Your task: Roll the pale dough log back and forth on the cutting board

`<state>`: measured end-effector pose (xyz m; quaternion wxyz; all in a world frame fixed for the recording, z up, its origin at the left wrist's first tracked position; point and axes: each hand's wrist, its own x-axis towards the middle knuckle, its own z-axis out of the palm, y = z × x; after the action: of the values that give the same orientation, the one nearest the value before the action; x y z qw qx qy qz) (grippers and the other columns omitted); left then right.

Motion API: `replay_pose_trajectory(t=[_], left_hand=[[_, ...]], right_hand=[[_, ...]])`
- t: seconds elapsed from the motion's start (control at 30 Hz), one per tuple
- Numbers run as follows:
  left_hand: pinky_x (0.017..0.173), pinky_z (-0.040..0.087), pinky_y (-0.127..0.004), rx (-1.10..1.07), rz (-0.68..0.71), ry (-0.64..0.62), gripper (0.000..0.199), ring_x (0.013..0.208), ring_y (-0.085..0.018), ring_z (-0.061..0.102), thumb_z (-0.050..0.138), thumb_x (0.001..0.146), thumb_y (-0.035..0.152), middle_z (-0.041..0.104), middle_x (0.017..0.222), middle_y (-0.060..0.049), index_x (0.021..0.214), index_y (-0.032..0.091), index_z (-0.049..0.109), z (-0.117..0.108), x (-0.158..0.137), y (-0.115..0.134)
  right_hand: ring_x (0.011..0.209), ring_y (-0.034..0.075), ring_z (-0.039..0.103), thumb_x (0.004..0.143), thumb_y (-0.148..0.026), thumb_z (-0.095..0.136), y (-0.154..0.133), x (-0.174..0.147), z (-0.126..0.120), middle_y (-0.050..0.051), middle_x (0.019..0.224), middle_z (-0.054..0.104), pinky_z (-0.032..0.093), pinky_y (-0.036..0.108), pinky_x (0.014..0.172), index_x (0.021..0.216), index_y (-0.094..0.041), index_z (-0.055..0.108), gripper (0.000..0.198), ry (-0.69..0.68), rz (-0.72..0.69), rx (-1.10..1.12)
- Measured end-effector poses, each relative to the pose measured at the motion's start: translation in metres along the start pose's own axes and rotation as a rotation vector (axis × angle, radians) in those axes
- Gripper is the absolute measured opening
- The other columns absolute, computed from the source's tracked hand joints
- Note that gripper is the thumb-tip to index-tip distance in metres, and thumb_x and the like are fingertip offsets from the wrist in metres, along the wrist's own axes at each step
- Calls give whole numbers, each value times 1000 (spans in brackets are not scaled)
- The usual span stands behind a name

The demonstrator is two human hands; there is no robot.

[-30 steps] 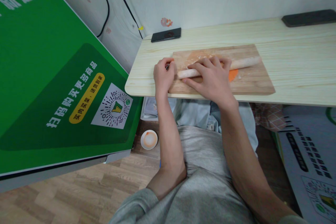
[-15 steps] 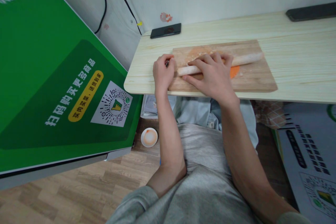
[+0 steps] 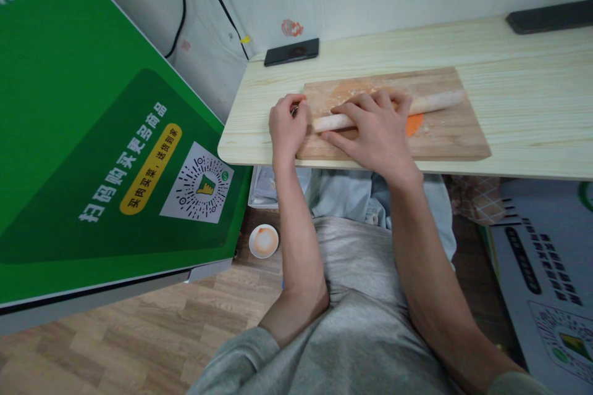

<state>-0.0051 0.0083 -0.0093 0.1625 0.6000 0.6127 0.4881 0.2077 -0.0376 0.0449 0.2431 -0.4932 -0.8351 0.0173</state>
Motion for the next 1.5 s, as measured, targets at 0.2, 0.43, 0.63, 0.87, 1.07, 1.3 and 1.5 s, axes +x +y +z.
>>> replay_pose_trajectory(t=[0.2,0.43,0.63,0.87,1.07,1.3,1.5], left_hand=[[113,59,-40,-19,-4,12,13,116,-24,75,63,106,24,82,115,-5,106,26,75,0,-1,3],[113,58,-41,-3,-2,7,13,120,-25,75,63,107,24,82,117,-6,109,26,76,1,0,1],[115,57,-41,-6,12,3,16,126,-25,73,63,106,19,81,117,-4,110,26,77,1,0,0],[115,57,-40,-11,1,3,16,124,-26,73,63,106,19,81,118,-4,110,26,77,1,0,-1],[116,57,-41,-10,5,1,16,126,-26,72,62,107,20,81,118,-4,111,26,77,0,-1,2],[115,57,-40,-14,1,0,15,123,-25,74,62,107,20,81,117,-5,109,24,76,-1,-1,1],[115,57,-40,-5,4,3,13,122,-25,75,63,107,25,82,118,-6,109,24,76,0,1,-1]], right_hand=[[133,42,54,112,-75,38,-1,0,-1,12,137,73,31,64,117,131,-28,74,62,-25,9,-10],[134,44,53,112,-73,39,-2,0,-3,13,139,71,29,66,116,134,-29,73,60,-48,20,-13],[133,43,52,111,-78,34,1,0,-1,12,136,72,29,65,117,134,-30,73,66,-26,1,17],[133,44,52,111,-76,35,0,0,-2,13,135,73,29,65,116,133,-29,74,65,-27,4,16],[131,44,52,111,-75,38,0,0,-1,12,135,72,28,66,116,133,-31,74,61,-14,2,27],[133,44,52,111,-73,39,0,0,-2,13,136,72,29,67,116,134,-30,74,59,-24,6,23],[133,48,53,109,-70,50,-1,0,-4,13,136,73,31,72,114,132,-32,75,51,-23,7,59]])
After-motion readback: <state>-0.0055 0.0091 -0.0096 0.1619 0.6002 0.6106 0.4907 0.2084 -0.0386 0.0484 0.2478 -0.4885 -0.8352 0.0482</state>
